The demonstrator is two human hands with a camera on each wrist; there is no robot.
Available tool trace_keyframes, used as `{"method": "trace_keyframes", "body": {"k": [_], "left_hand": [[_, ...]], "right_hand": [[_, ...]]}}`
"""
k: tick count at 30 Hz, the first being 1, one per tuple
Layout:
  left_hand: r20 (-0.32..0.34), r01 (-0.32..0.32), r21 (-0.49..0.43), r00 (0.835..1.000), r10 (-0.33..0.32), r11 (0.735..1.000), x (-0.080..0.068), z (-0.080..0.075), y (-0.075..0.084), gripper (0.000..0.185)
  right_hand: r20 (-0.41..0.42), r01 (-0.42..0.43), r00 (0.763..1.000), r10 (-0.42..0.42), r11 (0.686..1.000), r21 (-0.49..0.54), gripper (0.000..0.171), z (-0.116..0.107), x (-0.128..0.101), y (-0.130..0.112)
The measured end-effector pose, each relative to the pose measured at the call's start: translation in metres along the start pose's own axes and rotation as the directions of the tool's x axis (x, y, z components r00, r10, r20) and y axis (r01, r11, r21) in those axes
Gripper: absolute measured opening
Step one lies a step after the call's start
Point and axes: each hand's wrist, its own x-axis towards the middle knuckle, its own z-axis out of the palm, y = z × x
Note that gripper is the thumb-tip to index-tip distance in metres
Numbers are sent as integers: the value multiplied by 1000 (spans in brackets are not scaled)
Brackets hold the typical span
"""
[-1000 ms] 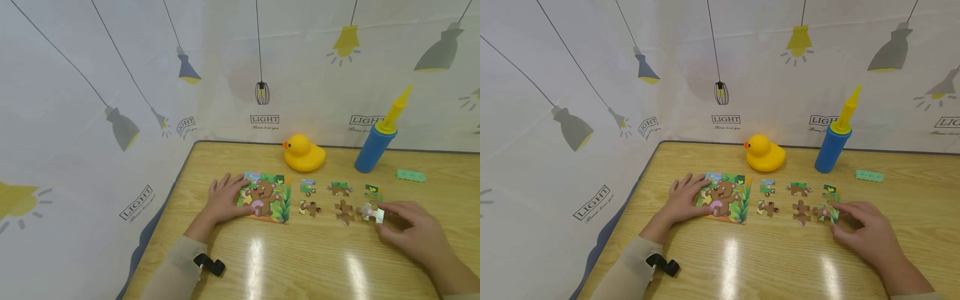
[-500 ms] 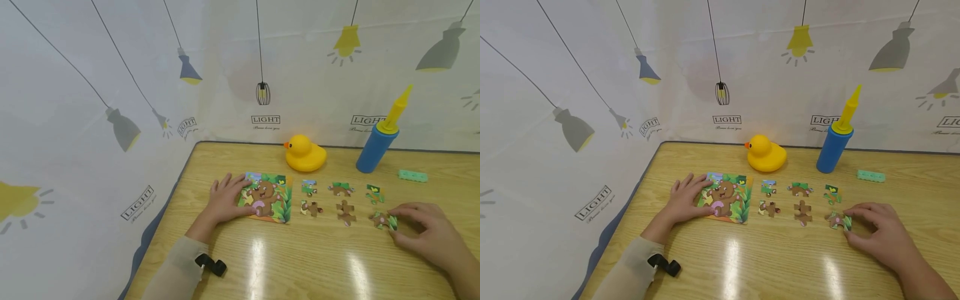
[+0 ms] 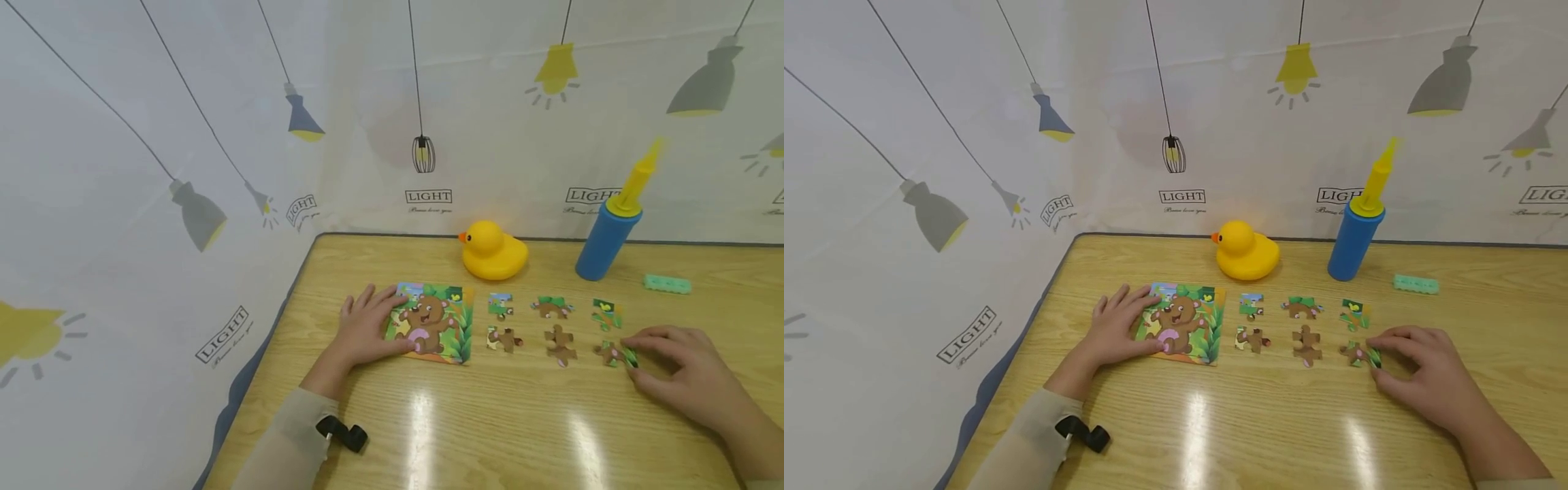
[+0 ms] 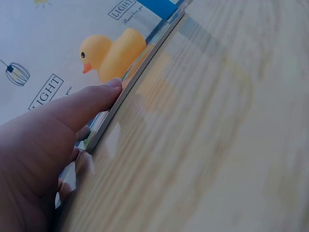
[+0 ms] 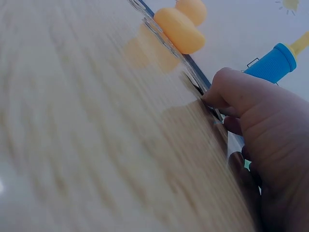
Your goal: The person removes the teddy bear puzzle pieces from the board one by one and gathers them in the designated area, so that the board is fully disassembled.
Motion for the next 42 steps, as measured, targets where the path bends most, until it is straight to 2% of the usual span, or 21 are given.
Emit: {"method": "trace_keyframes", "body": {"k": [7,17,33,38,42], "left_hand": [[0,3,-12,1000,-3,1000,0,3,-2,97],[-3,1,-12,1000,-1,1000,-1,2,-4,98],[-3,-8,-19,1000,8,1000,-1,6,-4,101],[-12,-15,-16,1000,14,1000,-1,4,-2,103],[-11,-16,-8,1000,16,1000,-1,2,-3,106]], "right_hand": [[17,-13,1000,13,1000,-7,45,-1,3,-1],[-21,104,994,-104,995,-8,50,3,9,-1],[-22,106,994,-106,994,-5,45,3,3,-2],[-105,72,992,-68,997,33,43,8,5,-10],[-193,167,970,-150,983,74,29,16,15,-24]]}}
